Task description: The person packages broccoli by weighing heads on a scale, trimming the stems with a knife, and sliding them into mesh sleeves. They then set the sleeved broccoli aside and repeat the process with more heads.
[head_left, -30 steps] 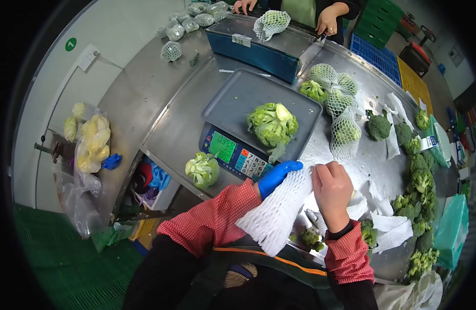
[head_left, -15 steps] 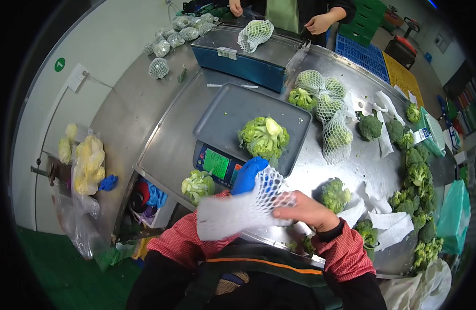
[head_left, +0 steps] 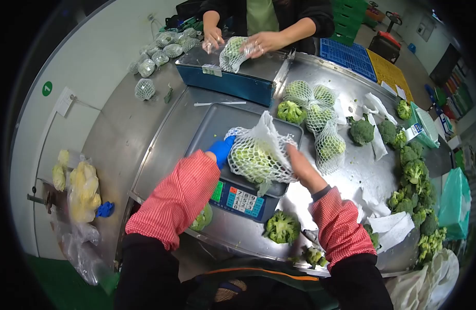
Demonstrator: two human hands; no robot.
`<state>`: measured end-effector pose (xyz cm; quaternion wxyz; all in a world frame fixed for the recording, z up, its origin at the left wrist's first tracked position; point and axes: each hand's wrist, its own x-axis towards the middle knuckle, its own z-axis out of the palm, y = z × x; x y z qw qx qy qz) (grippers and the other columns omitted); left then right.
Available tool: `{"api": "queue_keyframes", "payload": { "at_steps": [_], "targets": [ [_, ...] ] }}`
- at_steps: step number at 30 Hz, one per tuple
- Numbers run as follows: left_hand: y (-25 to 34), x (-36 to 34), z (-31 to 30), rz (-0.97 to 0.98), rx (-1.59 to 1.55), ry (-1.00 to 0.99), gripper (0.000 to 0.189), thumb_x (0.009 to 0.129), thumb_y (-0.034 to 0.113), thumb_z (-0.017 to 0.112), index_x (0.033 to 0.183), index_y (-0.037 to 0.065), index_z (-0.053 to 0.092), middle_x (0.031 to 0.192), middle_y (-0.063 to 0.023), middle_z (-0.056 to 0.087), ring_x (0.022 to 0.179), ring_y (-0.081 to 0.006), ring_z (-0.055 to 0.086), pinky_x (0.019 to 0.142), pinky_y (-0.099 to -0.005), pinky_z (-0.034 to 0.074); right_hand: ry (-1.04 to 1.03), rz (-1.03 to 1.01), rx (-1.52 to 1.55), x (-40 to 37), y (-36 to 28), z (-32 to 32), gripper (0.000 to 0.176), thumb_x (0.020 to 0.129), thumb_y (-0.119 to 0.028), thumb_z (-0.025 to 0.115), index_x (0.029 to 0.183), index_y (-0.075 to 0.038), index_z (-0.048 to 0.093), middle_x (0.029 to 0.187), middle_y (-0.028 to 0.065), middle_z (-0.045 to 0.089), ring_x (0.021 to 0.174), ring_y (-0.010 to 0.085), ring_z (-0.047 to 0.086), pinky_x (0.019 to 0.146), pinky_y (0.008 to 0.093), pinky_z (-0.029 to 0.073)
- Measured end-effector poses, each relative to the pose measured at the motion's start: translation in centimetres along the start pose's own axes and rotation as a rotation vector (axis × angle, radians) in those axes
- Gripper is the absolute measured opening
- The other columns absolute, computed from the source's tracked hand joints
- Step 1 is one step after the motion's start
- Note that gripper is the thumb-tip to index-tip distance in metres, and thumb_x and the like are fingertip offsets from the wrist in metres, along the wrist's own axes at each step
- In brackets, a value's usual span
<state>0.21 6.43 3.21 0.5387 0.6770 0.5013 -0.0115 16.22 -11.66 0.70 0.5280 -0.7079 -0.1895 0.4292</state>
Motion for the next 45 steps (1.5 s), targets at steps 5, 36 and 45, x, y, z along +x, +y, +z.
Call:
{"api": "queue_keyframes", "payload": {
  "at_steps": [5, 36, 45],
  "targets": [
    [-3.0, -2.3, 2.1, -0.021, -0.995, -0.492, 0.057, 0.096, 0.049, 0.030, 0.127, 0.005, 0.049, 0.112, -0.0136, 0.061, 0.102, -0.0265, 0.060, 0.092, -0.0376, 0.047, -0.026, 0.095, 0.146, -2.8, 1.1, 0.1, 0.048, 0.094, -0.040, 0.033, 0.102, 0.001, 0.056, 0.080, 0.0049, 0.061, 0.060, 0.0126, 0.055, 0.050, 0.0247, 0.041],
    [2.9, -11.9, 13.3, 0.954, -0.373, -0.430, 0.090, 0.069, 0.006, 0.076, 0.140, 0.004, 0.021, 0.137, -0.0121, 0.034, 0.125, -0.0240, 0.038, 0.103, -0.0372, 0.035, -0.272, 0.156, 0.769, -13.5, 4.4, -10.3, 0.044, 0.100, -0.030, 0.030, 0.126, 0.001, 0.046, 0.117, 0.0145, 0.059, 0.096, 0.0215, 0.063, 0.087, 0.0338, 0.052],
    [12.5, 5.5, 17.7, 0.580, -0.847, -0.366, 0.060, 0.077, 0.013, 0.071, 0.128, 0.003, 0.041, 0.117, -0.0099, 0.055, 0.103, -0.0212, 0.056, 0.088, -0.0338, 0.047, -0.236, -0.093, 0.239, -8.9, 2.1, -15.0, 0.056, 0.098, -0.048, 0.028, 0.112, -0.002, 0.056, 0.078, 0.0027, 0.057, 0.069, 0.0105, 0.055, 0.065, 0.0253, 0.046]
  ]
}}
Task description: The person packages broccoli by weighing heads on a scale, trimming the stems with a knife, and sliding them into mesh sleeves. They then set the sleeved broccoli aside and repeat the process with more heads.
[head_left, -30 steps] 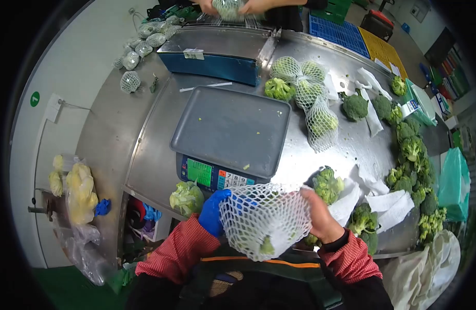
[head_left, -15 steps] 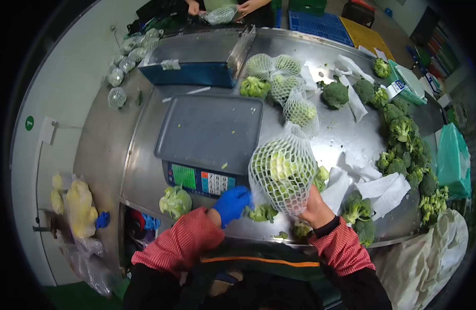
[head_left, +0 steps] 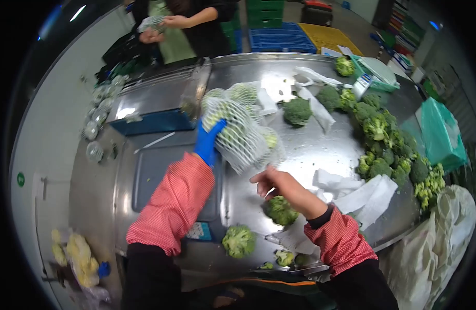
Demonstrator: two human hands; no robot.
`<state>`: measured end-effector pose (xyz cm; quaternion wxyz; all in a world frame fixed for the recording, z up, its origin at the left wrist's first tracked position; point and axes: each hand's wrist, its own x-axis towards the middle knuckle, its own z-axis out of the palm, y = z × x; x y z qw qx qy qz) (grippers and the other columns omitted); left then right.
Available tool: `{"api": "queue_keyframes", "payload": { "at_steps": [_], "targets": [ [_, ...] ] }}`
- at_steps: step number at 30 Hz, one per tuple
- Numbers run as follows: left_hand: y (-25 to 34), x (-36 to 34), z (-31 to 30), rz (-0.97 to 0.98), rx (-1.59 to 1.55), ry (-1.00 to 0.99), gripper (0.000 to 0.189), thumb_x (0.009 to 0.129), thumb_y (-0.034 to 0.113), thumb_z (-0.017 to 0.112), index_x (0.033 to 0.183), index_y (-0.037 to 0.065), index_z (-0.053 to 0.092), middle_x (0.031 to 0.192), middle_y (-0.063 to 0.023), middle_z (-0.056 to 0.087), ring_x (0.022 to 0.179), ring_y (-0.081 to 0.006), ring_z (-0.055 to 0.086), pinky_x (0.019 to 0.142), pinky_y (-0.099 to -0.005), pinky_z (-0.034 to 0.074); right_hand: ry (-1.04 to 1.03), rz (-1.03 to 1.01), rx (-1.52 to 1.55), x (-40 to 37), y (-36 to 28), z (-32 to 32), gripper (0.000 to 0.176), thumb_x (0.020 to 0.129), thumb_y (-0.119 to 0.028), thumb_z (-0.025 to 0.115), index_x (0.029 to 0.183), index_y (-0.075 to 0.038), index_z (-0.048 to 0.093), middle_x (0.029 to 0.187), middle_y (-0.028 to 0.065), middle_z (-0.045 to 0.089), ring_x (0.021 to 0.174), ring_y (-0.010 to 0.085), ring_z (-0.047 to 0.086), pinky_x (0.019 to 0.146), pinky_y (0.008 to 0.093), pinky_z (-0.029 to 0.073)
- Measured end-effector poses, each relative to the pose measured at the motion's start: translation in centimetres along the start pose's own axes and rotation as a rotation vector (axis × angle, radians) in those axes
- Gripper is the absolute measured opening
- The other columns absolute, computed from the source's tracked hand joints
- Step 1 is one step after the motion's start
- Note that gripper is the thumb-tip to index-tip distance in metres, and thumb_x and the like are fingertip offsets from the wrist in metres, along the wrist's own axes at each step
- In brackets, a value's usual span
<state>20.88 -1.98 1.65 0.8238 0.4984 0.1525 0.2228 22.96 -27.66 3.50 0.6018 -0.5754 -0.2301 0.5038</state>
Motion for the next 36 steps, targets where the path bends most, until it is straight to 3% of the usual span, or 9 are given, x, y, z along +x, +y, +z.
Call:
{"api": "queue_keyframes", "payload": {
  "at_steps": [4, 8, 12, 18, 23, 25, 30, 34, 36],
  "targets": [
    [-2.0, 12.7, -2.2, 0.199, 0.363, -0.046, 0.061, 0.074, 0.019, 0.075, 0.124, 0.003, 0.046, 0.110, -0.0090, 0.059, 0.098, -0.0215, 0.057, 0.088, -0.0336, 0.046, 0.141, -0.035, -0.064, -2.8, 2.2, -3.1, 0.039, 0.094, -0.037, 0.049, 0.104, 0.000, 0.058, 0.072, 0.0028, 0.056, 0.057, 0.0078, 0.052, 0.056, 0.0229, 0.044],
    [-5.3, 20.3, -3.0, 0.458, 1.141, 0.172, 0.089, 0.064, 0.045, 0.080, 0.132, 0.004, 0.040, 0.116, -0.0222, 0.056, 0.106, -0.0335, 0.056, 0.092, -0.0377, 0.044, 0.519, -0.071, -0.706, -6.1, 3.0, -9.0, 0.035, 0.088, -0.034, 0.056, 0.105, -0.004, 0.058, 0.081, 0.0138, 0.062, 0.067, 0.0261, 0.061, 0.064, 0.0366, 0.047],
    [-6.5, 21.3, 0.3, 0.149, 1.551, 0.357, 0.093, 0.069, 0.063, 0.064, 0.139, 0.011, 0.032, 0.135, -0.0304, 0.037, 0.122, -0.0429, 0.041, 0.099, -0.0470, 0.037, 1.000, -0.172, -1.436, -9.2, 3.2, -17.0, 0.043, 0.078, -0.033, 0.065, 0.111, -0.008, 0.053, 0.080, 0.0137, 0.056, 0.068, 0.0299, 0.059, 0.058, 0.0374, 0.048],
    [-6.9, 18.1, 1.3, 0.372, 1.647, 0.426, 0.086, 0.074, 0.056, 0.064, 0.140, 0.012, 0.031, 0.136, -0.0302, 0.034, 0.122, -0.0438, 0.038, 0.101, -0.0480, 0.033, 1.268, -0.029, -1.773, -10.4, -1.3, -29.1, 0.074, 0.064, -0.024, 0.078, 0.127, -0.006, 0.043, 0.091, 0.0146, 0.052, 0.080, 0.0267, 0.057, 0.064, 0.0337, 0.048],
    [-6.3, 8.9, 4.4, 0.806, 1.435, 0.021, 0.071, 0.079, 0.020, 0.068, 0.137, 0.003, 0.032, 0.134, -0.0232, 0.038, 0.125, -0.0341, 0.037, 0.105, -0.0407, 0.028, 1.426, 0.106, -2.067, -7.0, 1.9, -36.9, 0.059, 0.067, -0.016, 0.072, 0.119, -0.004, 0.048, 0.094, 0.0159, 0.054, 0.073, 0.0260, 0.059, 0.051, 0.0365, 0.049],
    [-7.3, 4.2, 5.5, 0.627, 1.001, -0.119, 0.060, 0.079, 0.009, 0.066, 0.132, -0.002, 0.039, 0.128, -0.0162, 0.045, 0.117, -0.0266, 0.044, 0.101, -0.0374, 0.033, 1.397, 0.017, -1.900, -7.2, 2.0, -36.8, 0.049, 0.068, -0.014, 0.068, 0.112, -0.003, 0.052, 0.094, 0.0164, 0.054, 0.072, 0.0269, 0.060, 0.048, 0.0385, 0.049],
    [-6.1, -8.4, 6.0, 0.101, 0.895, -0.397, 0.027, 0.083, 0.005, 0.062, 0.109, -0.002, 0.059, 0.104, -0.0109, 0.061, 0.096, -0.0186, 0.058, 0.087, -0.0307, 0.045, 1.216, -0.311, -1.369, -7.5, 1.1, -31.0, 0.029, 0.071, -0.018, 0.062, 0.094, 0.000, 0.061, 0.089, 0.0193, 0.055, 0.060, 0.0312, 0.060, 0.048, 0.0380, 0.049],
    [-7.5, -16.6, 4.6, -0.159, 0.713, -0.426, 0.016, 0.087, 0.005, 0.059, 0.100, -0.001, 0.064, 0.094, -0.0094, 0.065, 0.086, -0.0149, 0.062, 0.080, -0.0280, 0.049, 0.805, -0.057, -0.490, -5.6, -0.2, -19.4, 0.039, 0.069, -0.025, 0.066, 0.098, 0.001, 0.064, 0.086, 0.0149, 0.060, 0.077, 0.0269, 0.061, 0.069, 0.0359, 0.048],
    [-8.0, -20.1, 3.9, -0.243, 0.668, -0.419, 0.017, 0.088, 0.004, 0.058, 0.103, -0.002, 0.063, 0.095, -0.0091, 0.065, 0.086, -0.0129, 0.062, 0.080, -0.0265, 0.050, 0.711, -0.372, -0.674, -2.8, 0.0, -12.8, 0.036, 0.070, -0.023, 0.066, 0.098, -0.001, 0.064, 0.084, 0.0149, 0.059, 0.077, 0.0273, 0.060, 0.069, 0.0346, 0.048]
  ]
}}
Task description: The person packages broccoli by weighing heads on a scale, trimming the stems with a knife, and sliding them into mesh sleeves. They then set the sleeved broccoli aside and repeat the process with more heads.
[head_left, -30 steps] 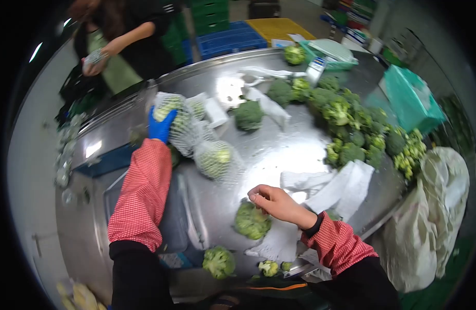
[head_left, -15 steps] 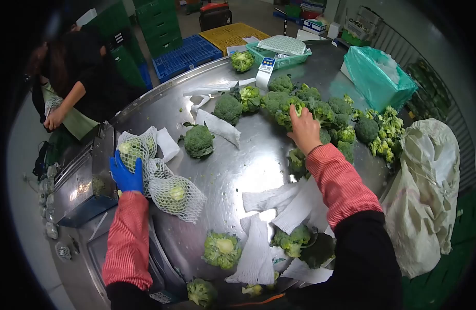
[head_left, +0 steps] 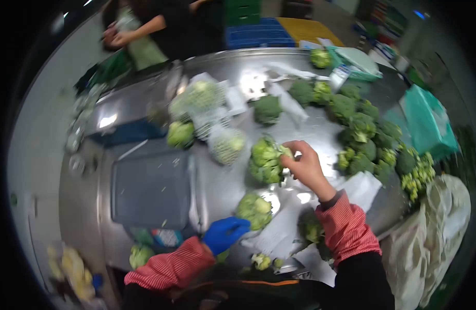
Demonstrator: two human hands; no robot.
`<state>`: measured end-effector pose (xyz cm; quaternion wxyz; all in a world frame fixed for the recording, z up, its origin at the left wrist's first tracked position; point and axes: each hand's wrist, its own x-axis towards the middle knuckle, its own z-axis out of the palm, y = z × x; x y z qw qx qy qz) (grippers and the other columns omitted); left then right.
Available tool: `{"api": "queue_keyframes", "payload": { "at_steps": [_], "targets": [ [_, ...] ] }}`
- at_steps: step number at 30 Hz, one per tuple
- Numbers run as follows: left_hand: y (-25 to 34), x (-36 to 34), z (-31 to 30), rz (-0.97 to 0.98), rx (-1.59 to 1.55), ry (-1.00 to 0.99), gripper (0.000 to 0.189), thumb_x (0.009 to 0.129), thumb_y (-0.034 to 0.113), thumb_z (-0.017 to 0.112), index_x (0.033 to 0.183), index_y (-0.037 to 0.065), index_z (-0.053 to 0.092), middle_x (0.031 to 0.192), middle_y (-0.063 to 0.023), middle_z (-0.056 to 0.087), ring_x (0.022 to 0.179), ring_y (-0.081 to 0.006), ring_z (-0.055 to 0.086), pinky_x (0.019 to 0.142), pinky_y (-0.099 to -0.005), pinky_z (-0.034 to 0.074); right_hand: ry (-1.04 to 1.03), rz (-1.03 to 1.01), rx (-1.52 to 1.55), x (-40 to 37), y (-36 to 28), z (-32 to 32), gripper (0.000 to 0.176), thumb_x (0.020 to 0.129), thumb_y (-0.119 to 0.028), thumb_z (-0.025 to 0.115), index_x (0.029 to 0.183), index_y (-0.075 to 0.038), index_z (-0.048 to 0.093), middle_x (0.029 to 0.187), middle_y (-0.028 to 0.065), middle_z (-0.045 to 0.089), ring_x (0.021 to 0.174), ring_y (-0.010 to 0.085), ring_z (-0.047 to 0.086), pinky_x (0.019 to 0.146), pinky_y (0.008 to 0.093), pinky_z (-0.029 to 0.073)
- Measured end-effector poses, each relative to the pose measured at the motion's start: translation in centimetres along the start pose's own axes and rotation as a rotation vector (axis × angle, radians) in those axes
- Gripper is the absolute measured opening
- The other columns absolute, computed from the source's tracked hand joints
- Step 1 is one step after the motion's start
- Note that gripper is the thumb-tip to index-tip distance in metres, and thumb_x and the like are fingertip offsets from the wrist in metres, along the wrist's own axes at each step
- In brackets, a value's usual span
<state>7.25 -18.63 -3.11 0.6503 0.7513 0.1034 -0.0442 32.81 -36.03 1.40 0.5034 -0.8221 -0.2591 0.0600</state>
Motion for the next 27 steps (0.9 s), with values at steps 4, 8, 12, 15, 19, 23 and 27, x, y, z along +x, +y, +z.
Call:
{"api": "queue_keyframes", "payload": {
  "at_steps": [4, 8, 12, 15, 19, 23, 27],
  "targets": [
    [0.4, -3.6, 1.5, -0.017, -0.043, 0.033, 0.018, 0.088, 0.009, 0.059, 0.103, -0.001, 0.063, 0.093, -0.0072, 0.065, 0.085, -0.0100, 0.061, 0.077, -0.0243, 0.048, -0.124, -0.364, 0.056, -1.1, -10.1, 10.3, 0.032, 0.072, -0.021, 0.068, 0.097, -0.003, 0.062, 0.086, 0.0151, 0.055, 0.082, 0.0331, 0.057, 0.070, 0.0400, 0.047],
    [-0.1, -6.2, 0.9, -0.027, 0.053, 0.144, 0.023, 0.088, 0.018, 0.059, 0.105, 0.004, 0.064, 0.094, -0.0105, 0.067, 0.084, -0.0199, 0.065, 0.074, -0.0308, 0.050, -0.225, -0.513, -0.019, -2.5, -15.3, 19.6, 0.040, 0.072, -0.023, 0.069, 0.105, -0.004, 0.057, 0.095, 0.0160, 0.049, 0.079, 0.0344, 0.059, 0.069, 0.0421, 0.048],
    [-2.3, -8.1, 0.1, -0.072, 0.129, 0.167, 0.023, 0.088, 0.019, 0.058, 0.104, 0.004, 0.064, 0.095, -0.0105, 0.066, 0.083, -0.0183, 0.064, 0.076, -0.0295, 0.049, -0.317, -0.485, -0.096, -3.9, -17.5, 22.1, 0.048, 0.073, -0.027, 0.071, 0.112, -0.005, 0.053, 0.096, 0.0157, 0.048, 0.081, 0.0346, 0.059, 0.069, 0.0427, 0.049],
    [-2.2, -8.9, -0.5, -0.107, -0.188, 0.172, 0.023, 0.090, 0.010, 0.055, 0.108, -0.002, 0.060, 0.097, -0.0116, 0.065, 0.086, -0.0169, 0.064, 0.079, -0.0278, 0.049, -0.208, -0.429, -0.248, -4.4, -16.6, 17.5, 0.047, 0.074, -0.027, 0.070, 0.113, -0.008, 0.052, 0.097, 0.0169, 0.052, 0.081, 0.0347, 0.059, 0.067, 0.0412, 0.049],
    [-3.4, -9.1, -1.0, -0.074, -0.248, 0.132, 0.025, 0.092, 0.008, 0.052, 0.112, -0.007, 0.056, 0.100, -0.0122, 0.064, 0.091, -0.0172, 0.063, 0.083, -0.0283, 0.050, -0.011, -0.368, -0.915, -4.0, -3.0, 8.2, 0.015, 0.071, -0.017, 0.065, 0.080, -0.006, 0.060, 0.084, 0.0123, 0.057, 0.079, 0.0267, 0.059, 0.066, 0.0362, 0.048],
    [-2.4, -7.7, 0.2, -0.133, -0.345, 0.095, 0.025, 0.092, 0.007, 0.052, 0.112, -0.006, 0.056, 0.101, -0.0117, 0.064, 0.091, -0.0167, 0.063, 0.083, -0.0283, 0.050, -0.195, -0.086, -1.290, -7.0, 6.8, 1.8, 0.012, 0.072, -0.009, 0.062, 0.082, -0.010, 0.068, 0.093, 0.0075, 0.058, 0.093, 0.0248, 0.054, 0.082, 0.0442, 0.042],
    [-0.9, -3.7, 1.1, 0.038, -0.273, 0.145, 0.030, 0.089, 0.008, 0.058, 0.117, -0.003, 0.054, 0.109, -0.0102, 0.062, 0.098, -0.0151, 0.060, 0.085, -0.0281, 0.048, -0.022, -0.409, -0.926, -7.5, -1.1, 1.6, 0.010, 0.070, -0.012, 0.064, 0.079, -0.008, 0.066, 0.088, 0.0064, 0.058, 0.087, 0.0259, 0.053, 0.078, 0.0418, 0.041]
  ]
}}
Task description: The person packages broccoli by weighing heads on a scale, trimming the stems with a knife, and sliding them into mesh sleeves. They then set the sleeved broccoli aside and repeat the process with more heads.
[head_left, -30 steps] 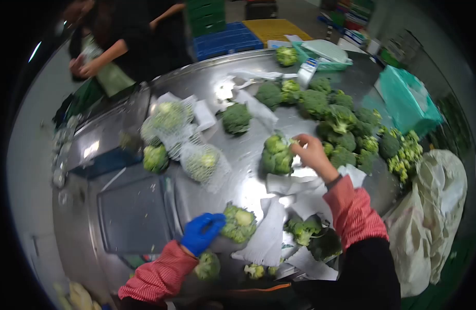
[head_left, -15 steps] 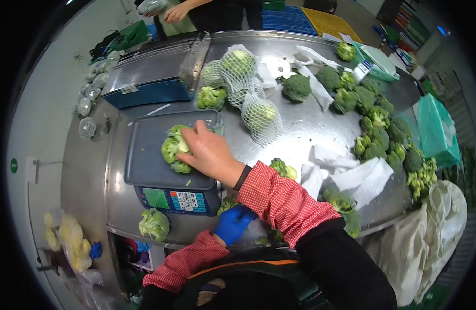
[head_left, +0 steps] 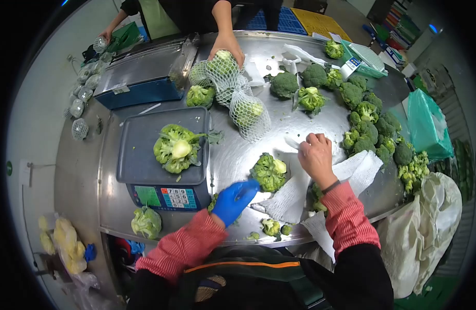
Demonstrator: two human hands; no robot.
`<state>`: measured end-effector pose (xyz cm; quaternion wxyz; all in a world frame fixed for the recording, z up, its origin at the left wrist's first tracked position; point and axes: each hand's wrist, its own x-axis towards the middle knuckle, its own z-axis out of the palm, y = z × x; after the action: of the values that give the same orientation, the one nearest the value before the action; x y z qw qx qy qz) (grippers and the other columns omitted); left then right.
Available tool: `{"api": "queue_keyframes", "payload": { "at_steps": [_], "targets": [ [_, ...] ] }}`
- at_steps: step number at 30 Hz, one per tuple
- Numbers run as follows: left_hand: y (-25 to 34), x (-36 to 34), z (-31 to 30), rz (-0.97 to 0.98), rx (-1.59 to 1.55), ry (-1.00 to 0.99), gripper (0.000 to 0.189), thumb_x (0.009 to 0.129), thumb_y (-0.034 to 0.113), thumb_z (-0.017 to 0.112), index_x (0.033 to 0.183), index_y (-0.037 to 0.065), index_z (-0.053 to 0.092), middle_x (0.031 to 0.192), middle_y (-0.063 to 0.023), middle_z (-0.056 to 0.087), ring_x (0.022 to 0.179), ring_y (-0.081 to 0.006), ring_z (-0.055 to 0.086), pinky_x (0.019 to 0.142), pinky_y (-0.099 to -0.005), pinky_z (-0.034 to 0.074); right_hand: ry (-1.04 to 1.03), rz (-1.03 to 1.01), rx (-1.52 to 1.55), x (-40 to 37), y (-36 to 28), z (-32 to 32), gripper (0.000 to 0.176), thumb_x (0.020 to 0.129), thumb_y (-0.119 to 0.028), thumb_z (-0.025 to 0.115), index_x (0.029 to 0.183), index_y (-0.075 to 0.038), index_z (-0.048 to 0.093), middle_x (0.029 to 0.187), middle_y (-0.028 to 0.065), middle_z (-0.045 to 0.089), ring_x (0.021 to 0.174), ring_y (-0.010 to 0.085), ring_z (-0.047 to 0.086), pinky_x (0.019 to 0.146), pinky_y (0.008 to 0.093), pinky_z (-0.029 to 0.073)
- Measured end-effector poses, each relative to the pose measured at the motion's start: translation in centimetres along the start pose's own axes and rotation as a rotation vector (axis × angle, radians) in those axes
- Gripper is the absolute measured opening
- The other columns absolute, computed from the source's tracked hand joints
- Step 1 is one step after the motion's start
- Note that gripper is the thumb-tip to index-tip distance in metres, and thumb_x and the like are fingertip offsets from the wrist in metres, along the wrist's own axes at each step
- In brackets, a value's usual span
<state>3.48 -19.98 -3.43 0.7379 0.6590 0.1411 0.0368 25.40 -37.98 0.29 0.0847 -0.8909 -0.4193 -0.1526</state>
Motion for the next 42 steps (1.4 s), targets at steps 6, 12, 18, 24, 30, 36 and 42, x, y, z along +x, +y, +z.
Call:
{"api": "queue_keyframes", "payload": {
  "at_steps": [6, 12, 18, 24, 30, 36, 42],
  "targets": [
    [5.9, 5.8, 2.0, 0.096, -0.103, 0.012, 0.046, 0.080, 0.022, 0.071, 0.118, 0.001, 0.055, 0.110, -0.0099, 0.062, 0.096, -0.0148, 0.059, 0.083, -0.0303, 0.048, -0.266, 0.352, 1.350, 0.4, -6.0, -5.4, 0.017, 0.076, -0.007, 0.057, 0.093, -0.004, 0.059, 0.077, 0.0041, 0.056, 0.071, 0.0140, 0.053, 0.065, 0.0269, 0.043],
    [8.2, 5.3, 1.0, 0.014, 0.153, 0.094, 0.041, 0.083, 0.029, 0.067, 0.112, 0.002, 0.058, 0.091, -0.0073, 0.065, 0.077, -0.0117, 0.061, 0.066, -0.0264, 0.049, -0.159, 0.142, 0.934, 1.5, -7.2, -8.0, 0.057, 0.075, -0.021, 0.069, 0.125, -0.008, 0.044, 0.082, 0.0086, 0.056, 0.071, 0.0151, 0.055, 0.062, 0.0276, 0.044],
    [11.3, 5.4, -0.5, -0.068, -0.541, 0.212, 0.035, 0.088, 0.028, 0.061, 0.113, 0.004, 0.057, 0.092, -0.0046, 0.064, 0.073, -0.0111, 0.061, 0.062, -0.0251, 0.049, -0.437, 0.275, 1.226, 1.8, -8.2, -6.7, 0.061, 0.074, -0.022, 0.074, 0.126, -0.008, 0.046, 0.074, 0.0030, 0.057, 0.068, 0.0145, 0.056, 0.062, 0.0269, 0.044],
    [7.5, 1.7, -3.8, -0.151, -0.149, 0.138, 0.041, 0.088, 0.030, 0.060, 0.115, -0.002, 0.056, 0.097, -0.0089, 0.066, 0.085, -0.0171, 0.063, 0.072, -0.0294, 0.051, -0.382, -0.050, 0.588, -1.8, -6.1, -3.3, 0.041, 0.081, -0.021, 0.064, 0.117, -0.004, 0.055, 0.084, 0.0085, 0.059, 0.077, 0.0217, 0.058, 0.072, 0.0323, 0.046],
    [7.6, 0.1, -2.7, -0.382, -0.360, 0.036, 0.038, 0.084, 0.035, 0.062, 0.110, 0.008, 0.058, 0.093, -0.0037, 0.064, 0.076, -0.0134, 0.062, 0.061, -0.0266, 0.049, -0.281, 0.049, 1.060, 3.0, -12.5, -4.5, 0.023, 0.084, -0.019, 0.061, 0.098, -0.001, 0.056, 0.082, 0.0106, 0.058, 0.074, 0.0187, 0.056, 0.070, 0.0305, 0.046],
    [2.5, -1.8, -6.8, -0.327, -0.882, -0.108, 0.037, 0.092, 0.024, 0.041, 0.124, 0.004, 0.047, 0.126, -0.0115, 0.052, 0.113, -0.0201, 0.051, 0.097, -0.0351, 0.041, 0.157, -0.118, 0.660, 2.2, -15.7, -4.2, 0.007, 0.082, -0.010, 0.060, 0.082, -0.004, 0.055, 0.077, 0.0111, 0.056, 0.071, 0.0245, 0.055, 0.066, 0.0302, 0.044],
    [4.6, -3.6, -6.4, -0.125, -1.140, -0.128, 0.039, 0.091, 0.035, 0.045, 0.121, 0.010, 0.049, 0.113, -0.0099, 0.056, 0.104, -0.0247, 0.054, 0.093, -0.0387, 0.043, -0.373, 0.089, 1.487, 2.3, -20.4, -5.1, 0.023, 0.090, -0.025, 0.056, 0.088, -0.002, 0.053, 0.082, 0.0053, 0.055, 0.075, 0.0160, 0.052, 0.069, 0.0305, 0.043]
  ]
}}
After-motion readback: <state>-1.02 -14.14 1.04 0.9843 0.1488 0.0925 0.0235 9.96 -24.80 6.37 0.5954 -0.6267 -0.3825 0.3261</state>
